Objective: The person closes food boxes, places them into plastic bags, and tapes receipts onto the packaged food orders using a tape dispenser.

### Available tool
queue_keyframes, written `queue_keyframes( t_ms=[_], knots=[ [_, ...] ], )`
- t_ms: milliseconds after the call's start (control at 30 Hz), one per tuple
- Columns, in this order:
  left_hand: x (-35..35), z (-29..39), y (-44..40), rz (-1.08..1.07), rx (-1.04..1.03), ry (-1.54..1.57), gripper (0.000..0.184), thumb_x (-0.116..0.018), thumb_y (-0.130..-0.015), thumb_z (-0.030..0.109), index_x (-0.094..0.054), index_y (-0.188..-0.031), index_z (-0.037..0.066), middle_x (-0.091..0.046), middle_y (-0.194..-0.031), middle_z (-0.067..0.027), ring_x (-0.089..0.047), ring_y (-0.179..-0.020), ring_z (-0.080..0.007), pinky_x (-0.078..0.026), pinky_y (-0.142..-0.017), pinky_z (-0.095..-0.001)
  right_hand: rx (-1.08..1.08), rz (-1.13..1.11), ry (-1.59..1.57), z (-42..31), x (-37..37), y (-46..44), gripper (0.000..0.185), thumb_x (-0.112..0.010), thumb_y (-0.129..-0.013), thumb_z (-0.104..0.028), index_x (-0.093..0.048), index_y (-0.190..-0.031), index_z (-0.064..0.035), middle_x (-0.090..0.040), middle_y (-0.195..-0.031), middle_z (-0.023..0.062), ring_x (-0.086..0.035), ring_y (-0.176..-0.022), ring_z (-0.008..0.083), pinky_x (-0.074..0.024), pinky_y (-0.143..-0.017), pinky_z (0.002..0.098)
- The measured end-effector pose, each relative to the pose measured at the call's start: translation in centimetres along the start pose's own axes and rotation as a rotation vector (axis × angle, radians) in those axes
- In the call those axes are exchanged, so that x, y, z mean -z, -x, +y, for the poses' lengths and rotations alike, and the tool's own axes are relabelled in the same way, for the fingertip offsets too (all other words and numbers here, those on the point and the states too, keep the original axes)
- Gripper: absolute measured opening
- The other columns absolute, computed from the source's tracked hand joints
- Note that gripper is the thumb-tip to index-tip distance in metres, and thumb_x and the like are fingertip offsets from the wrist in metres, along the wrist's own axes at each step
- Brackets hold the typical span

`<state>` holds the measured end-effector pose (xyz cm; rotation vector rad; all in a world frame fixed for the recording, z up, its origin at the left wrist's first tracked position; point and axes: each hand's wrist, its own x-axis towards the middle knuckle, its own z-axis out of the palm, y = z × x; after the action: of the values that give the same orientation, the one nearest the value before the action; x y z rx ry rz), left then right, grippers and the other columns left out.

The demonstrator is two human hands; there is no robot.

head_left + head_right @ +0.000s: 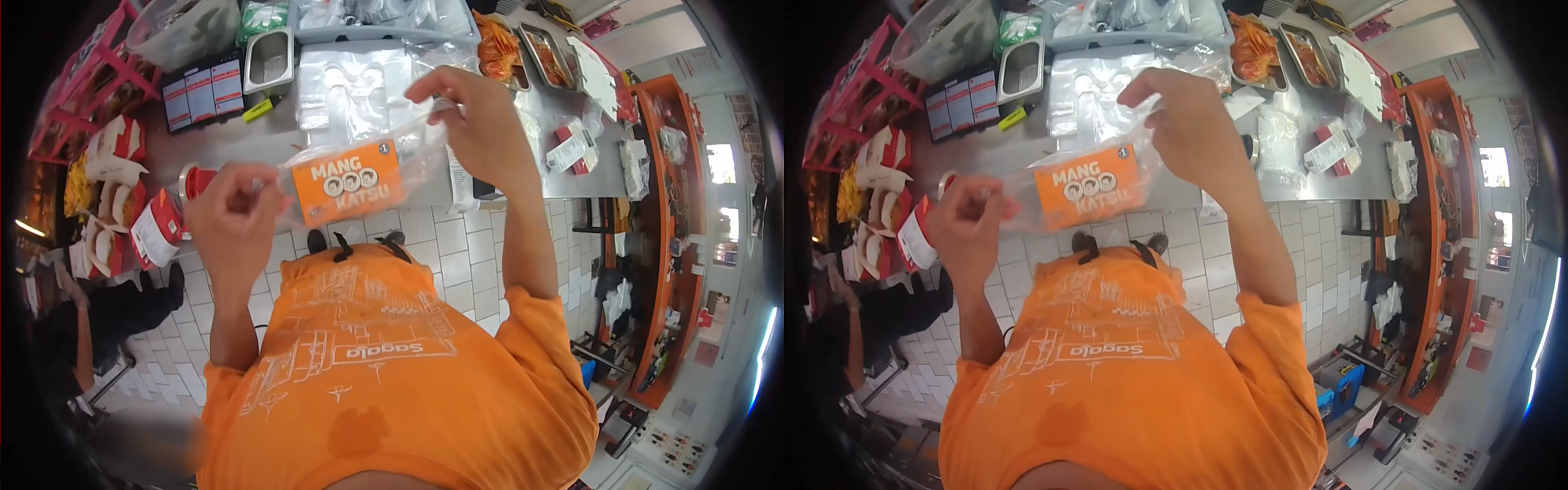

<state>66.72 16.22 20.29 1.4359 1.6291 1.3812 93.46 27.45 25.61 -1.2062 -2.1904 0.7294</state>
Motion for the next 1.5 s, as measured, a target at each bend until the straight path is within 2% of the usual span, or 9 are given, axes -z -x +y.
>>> queue_keyframes(
  t_ms=[133,400,467,733,933,1067,1200,1333,1500],
  knots=[
    [0.2,0.3,-1.8,0.023,0.121,-0.076,0.011,-0.066,-0.091,-0.001,-0.065,-0.102,-0.002,-0.066,-0.074,-0.0043,-0.069,-0.067,-0.0087,-0.052,-0.057,-0.0207,-0.06,0.145,-0.039,-0.3,0.3,-0.9,0.035,-0.044,-0.082,0.015,-0.067,-0.103,-0.0001,-0.071,-0.096,0.0083,-0.065,-0.079,0.0152,-0.0532,-0.075,0.0295],
    [0.2,-2.8,-1.1,0.07,0.108,-0.051,0.012,-0.068,-0.089,-0.001,-0.067,-0.1,-0.003,-0.068,-0.069,-0.0068,-0.072,-0.067,-0.0127,-0.051,-0.056,-0.0206,-0.122,-0.453,-0.273,7.0,3.5,-7.1,0.033,-0.065,-0.091,-0.006,-0.063,-0.124,-0.0066,-0.075,-0.104,0.0055,-0.068,-0.089,0.0151,-0.0547,-0.078,0.0288],
    [-0.2,-3.4,-0.3,0.123,0.115,-0.08,0.011,-0.067,-0.088,-0.002,-0.067,-0.099,-0.003,-0.069,-0.069,-0.0078,-0.073,-0.066,-0.0137,-0.053,-0.056,-0.022,-0.282,-0.281,-0.25,11.3,1.8,-13.2,0.027,-0.065,-0.094,-0.01,-0.064,-0.121,-0.0037,-0.075,-0.105,0.0067,-0.069,-0.096,0.0143,-0.055,-0.081,0.0289],
    [-4.3,-1.8,1.4,0.418,0.283,-0.192,0.01,-0.063,-0.088,-0.005,-0.066,-0.097,-0.003,-0.068,-0.07,-0.0093,-0.073,-0.063,-0.0179,-0.056,-0.055,-0.024,0.163,0.2,0.22,22.5,-17.9,-34.6,0.03,-0.072,-0.086,-0.014,-0.068,-0.115,-0.0064,-0.072,-0.107,0.0152,-0.069,-0.101,0.0306,-0.055,-0.088,0.041],
    [-5.4,-2.0,2.1,0.621,0.353,-0.227,0.011,-0.061,-0.086,-0.005,-0.065,-0.096,-0.003,-0.067,-0.071,-0.0092,-0.072,-0.061,-0.0177,-0.056,-0.053,-0.0236,0.555,-0.59,0.894,24.5,-20.3,-40.9,0.028,-0.076,-0.081,-0.018,-0.07,-0.106,-0.0063,-0.072,-0.105,0.0162,-0.069,-0.103,0.0313,-0.0493,-0.099,0.0456],
    [-5.3,-2.9,1.9,0.666,0.355,-0.16,0.011,-0.062,-0.086,-0.004,-0.065,-0.096,-0.003,-0.067,-0.072,-0.0091,-0.071,-0.06,-0.0172,-0.056,-0.053,-0.0233,-0.002,-0.237,0.491,23.1,-23.5,-41.8,0.035,-0.078,-0.078,-0.026,-0.071,-0.104,-0.0022,-0.072,-0.106,0.0214,-0.069,-0.102,0.0355,-0.053,-0.094,0.046],
    [-4.6,-3.4,1.6,0.639,0.327,-0.139,0.01,-0.063,-0.086,-0.005,-0.066,-0.095,-0.004,-0.068,-0.074,-0.0098,-0.071,-0.062,-0.0167,-0.057,-0.053,-0.023,0.037,-0.17,0.443,24.1,-26.5,-41.5,0.044,-0.079,-0.076,-0.028,-0.067,-0.098,0.0083,-0.069,-0.102,0.0319,-0.067,-0.102,0.043,-0.0542,-0.091,0.0454],
    [-4.0,-3.7,2.3,0.638,0.349,-0.128,0.009,-0.064,-0.085,-0.005,-0.066,-0.095,-0.004,-0.068,-0.076,-0.0104,-0.071,-0.063,-0.0164,-0.056,-0.054,-0.0232,0.177,-0.1,0.557,26.8,-26.3,-43.7,0.023,-0.076,-0.073,-0.018,-0.07,-0.083,0.0012,-0.07,-0.096,0.0227,-0.069,-0.096,0.0385,-0.0559,-0.082,0.043],
    [-3.0,-4.2,2.8,0.601,0.351,-0.124,0.012,-0.064,-0.084,-0.007,-0.068,-0.095,-0.005,-0.069,-0.076,-0.0108,-0.071,-0.063,-0.0163,-0.053,-0.057,-0.0229,-0.058,0.029,0.239,22.4,-18.1,-41.8,0.032,-0.078,-0.083,-0.036,-0.075,-0.085,-0.0033,-0.072,-0.09,0.0165,-0.069,-0.084,0.0299,-0.0533,-0.071,0.0376]
  ],
)
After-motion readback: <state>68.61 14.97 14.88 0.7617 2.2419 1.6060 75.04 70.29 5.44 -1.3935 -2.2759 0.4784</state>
